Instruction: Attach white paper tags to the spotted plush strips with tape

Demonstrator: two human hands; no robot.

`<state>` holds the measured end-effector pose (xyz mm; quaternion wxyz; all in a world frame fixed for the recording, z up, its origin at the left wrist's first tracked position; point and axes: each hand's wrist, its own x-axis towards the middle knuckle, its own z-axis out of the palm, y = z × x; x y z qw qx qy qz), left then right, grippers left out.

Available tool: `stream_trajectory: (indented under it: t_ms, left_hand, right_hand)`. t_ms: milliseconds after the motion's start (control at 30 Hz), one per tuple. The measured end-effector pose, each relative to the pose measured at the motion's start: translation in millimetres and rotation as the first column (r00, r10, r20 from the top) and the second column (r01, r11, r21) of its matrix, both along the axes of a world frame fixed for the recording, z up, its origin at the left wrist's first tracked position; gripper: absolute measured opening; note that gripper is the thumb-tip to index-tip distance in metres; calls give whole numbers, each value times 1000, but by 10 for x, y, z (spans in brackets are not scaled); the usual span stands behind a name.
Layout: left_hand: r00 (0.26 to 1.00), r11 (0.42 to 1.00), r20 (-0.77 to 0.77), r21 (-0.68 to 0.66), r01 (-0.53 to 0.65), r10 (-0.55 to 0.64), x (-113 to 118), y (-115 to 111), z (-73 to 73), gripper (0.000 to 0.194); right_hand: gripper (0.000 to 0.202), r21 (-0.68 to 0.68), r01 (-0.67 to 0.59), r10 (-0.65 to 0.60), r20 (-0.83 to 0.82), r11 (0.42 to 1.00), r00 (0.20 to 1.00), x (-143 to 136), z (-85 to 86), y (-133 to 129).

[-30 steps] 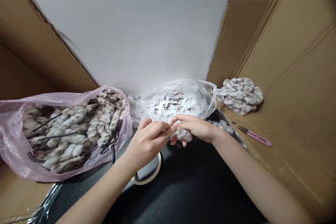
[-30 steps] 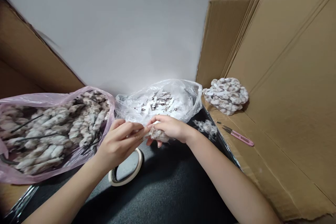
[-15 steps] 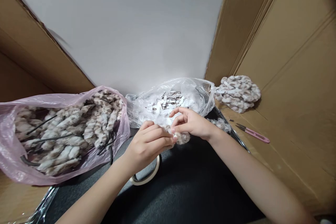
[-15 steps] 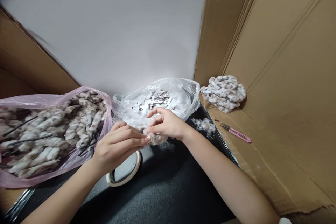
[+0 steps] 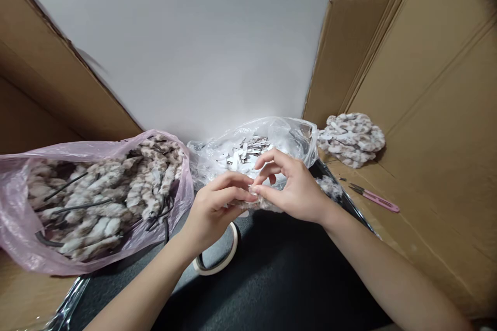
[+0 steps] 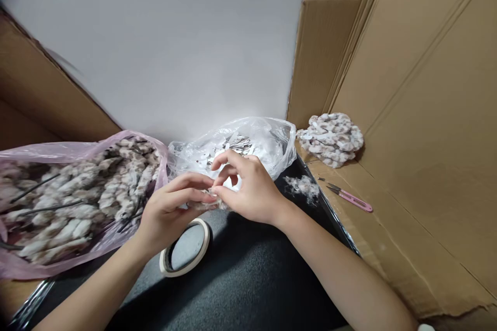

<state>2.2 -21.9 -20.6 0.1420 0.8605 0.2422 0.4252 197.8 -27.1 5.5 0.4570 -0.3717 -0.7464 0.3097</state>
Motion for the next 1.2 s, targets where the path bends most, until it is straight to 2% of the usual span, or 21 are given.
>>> stream_trajectory:
  t_ms: [200,367,533,667,733,800,900,1000,1067,1200]
  left_hand:
    - [998,998,69,-65,12,-7,-56,-19,36,22]
    - [990,990,139,-142,-17,37,-13,-70,96,14]
    - [976,962,191,-270,-49,104,11,-115,101,12]
    - [969,947,164,-296,-129,184,15,-115,89,16]
    - [965,942,151,-292,-165,216,4,-86,94,15]
    - [963,942,166,-296,-156,212,-22,-46,108,11]
    - [966,959,174,-240,-148,192,-73,-4,136,15]
    - [976,978,108,-109,-177,188,-104,-2,138,22]
    - [985,986,64,-69,-153,158,-103,-13,121,21]
    - [992,990,36,-76,-119,122,-70,-46,88,20]
  right_hand:
    - [25,206,50,-66,70,977,995,-18,5,-65]
    - [21,342,101,-123,43,934,991,-53,-3,-85]
    - [20,424,56,-106,96,904,990,-42,6,-101]
    - [21,320,-3,-52,163,947,985,-3,79,-148]
    - [18,193,-93,57,186,977,981,10,123,-173]
    - [17,94,-164,145,177,982,973,26,155,-178]
    - [19,78,-133,133,7,988,991,89,170,-128]
    - [18,105,-73,93,-195,992,976,181,168,-48]
    - [18,86,-70,79,-112,994,991,209,160,-14]
    - [26,79,-99,76,256,992,964,131,108,-2]
